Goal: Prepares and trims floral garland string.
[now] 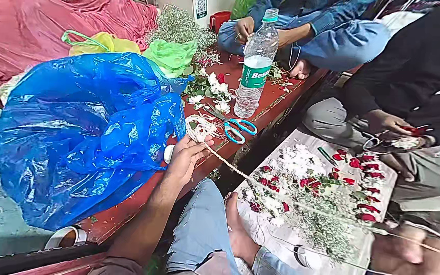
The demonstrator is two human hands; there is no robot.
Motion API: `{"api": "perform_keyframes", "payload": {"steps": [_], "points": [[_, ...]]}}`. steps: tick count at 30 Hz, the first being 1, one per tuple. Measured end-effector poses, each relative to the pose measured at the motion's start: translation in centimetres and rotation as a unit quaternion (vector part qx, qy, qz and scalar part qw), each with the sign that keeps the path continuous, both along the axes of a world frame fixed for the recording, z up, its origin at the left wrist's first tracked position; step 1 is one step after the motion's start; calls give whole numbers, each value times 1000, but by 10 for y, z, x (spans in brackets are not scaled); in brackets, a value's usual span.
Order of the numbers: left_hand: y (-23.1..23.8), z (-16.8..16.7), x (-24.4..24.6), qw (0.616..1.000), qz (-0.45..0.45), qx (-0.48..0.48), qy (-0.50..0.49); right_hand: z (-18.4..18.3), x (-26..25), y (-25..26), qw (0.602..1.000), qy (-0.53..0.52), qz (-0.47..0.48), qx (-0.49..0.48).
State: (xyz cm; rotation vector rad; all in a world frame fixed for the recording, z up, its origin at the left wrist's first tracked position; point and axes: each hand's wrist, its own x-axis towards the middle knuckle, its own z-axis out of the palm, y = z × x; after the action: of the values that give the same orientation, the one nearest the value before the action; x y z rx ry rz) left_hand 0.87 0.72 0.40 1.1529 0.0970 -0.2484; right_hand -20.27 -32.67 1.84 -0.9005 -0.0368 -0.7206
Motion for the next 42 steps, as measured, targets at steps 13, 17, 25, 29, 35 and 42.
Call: {"api": "perform_keyframes", "payload": {"steps": [13, 17, 25, 29, 35, 42], "points": [[4, -5, 4, 1000, 22, -20, 6, -194, -62, 56, 894, 391, 177, -130], [6, -5, 2, 998, 18, 3, -53, -217, -46, 77, 817, 459, 214, -277], [10, -12, -3, 996, 3, 28, -90, -226, -21, 107, 844, 485, 223, -45], [12, -18, -4, 995, 13, 27, -99, -226, -12, 120, 788, 576, 122, -180], [12, -21, -6, 993, 0, 35, -115, -150, 70, 152, 764, 374, 14, -525], [13, -19, -8, 992, 6, 44, -117, -50, 172, 204, 936, 230, 211, -165]]}}
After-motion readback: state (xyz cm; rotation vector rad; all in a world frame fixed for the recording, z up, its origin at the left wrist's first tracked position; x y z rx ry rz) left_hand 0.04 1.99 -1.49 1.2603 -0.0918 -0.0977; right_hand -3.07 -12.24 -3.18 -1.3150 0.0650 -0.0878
